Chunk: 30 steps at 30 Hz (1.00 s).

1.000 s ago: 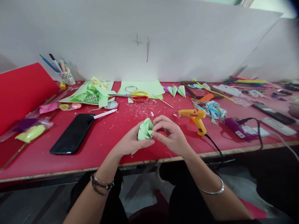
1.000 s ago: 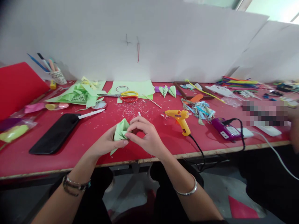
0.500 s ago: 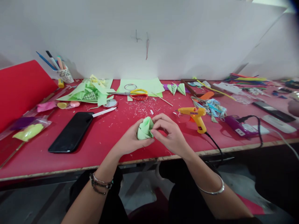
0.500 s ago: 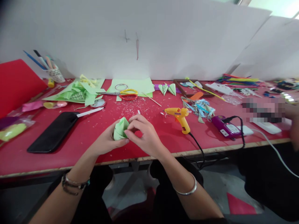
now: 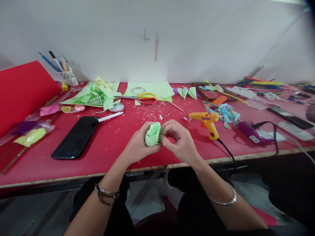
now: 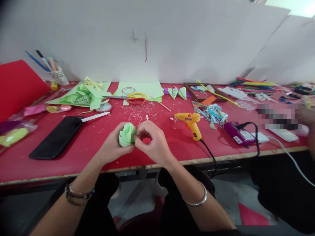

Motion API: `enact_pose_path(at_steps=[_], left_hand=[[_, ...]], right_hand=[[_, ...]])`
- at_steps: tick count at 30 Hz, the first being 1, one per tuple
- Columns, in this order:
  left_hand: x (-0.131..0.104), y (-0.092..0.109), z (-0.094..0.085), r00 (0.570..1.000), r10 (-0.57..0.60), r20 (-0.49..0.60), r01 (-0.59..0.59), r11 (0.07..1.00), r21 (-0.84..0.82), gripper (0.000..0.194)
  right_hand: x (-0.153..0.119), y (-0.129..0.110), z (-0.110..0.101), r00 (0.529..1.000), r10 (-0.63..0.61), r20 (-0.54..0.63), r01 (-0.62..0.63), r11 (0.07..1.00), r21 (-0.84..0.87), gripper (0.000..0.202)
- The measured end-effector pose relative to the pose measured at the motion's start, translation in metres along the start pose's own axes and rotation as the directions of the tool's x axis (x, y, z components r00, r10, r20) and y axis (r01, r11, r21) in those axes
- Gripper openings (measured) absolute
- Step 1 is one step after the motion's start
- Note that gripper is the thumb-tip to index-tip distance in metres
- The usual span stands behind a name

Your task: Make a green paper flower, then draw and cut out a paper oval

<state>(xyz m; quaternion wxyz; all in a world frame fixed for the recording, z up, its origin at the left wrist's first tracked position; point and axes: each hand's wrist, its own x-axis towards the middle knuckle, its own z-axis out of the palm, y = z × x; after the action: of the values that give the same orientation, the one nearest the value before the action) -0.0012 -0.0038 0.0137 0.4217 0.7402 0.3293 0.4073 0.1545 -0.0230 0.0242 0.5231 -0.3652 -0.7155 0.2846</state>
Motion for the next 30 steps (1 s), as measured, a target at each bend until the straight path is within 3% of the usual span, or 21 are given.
enact_pose_path(at_steps=[10,14,22,30], left_hand=[[-0.001,0.000,-0.003,0.999,-0.018,0.027,0.019,1.000,-0.019,0.038],[0.000,0.001,-0.004,0.999,-0.032,0.037,0.034,0.998,-0.052,0.038],[-0.002,0.003,-0.004,0.993,-0.030,0.112,0.046,0.990,-0.135,0.041],[-0.002,0.002,-0.005,0.987,-0.051,0.150,0.068,0.992,-0.108,0.042]], right_hand=[[-0.002,-0.005,-0.003,0.995,-0.068,0.074,0.079,0.985,-0.154,0.004],[-0.001,-0.007,-0.009,0.983,-0.109,0.145,0.135,0.973,-0.188,0.010],[0.000,0.001,-0.011,0.988,-0.018,0.154,0.002,0.994,0.106,0.006],[0.000,-0.003,-0.009,0.986,0.022,0.168,-0.023,1.000,0.003,0.006]])
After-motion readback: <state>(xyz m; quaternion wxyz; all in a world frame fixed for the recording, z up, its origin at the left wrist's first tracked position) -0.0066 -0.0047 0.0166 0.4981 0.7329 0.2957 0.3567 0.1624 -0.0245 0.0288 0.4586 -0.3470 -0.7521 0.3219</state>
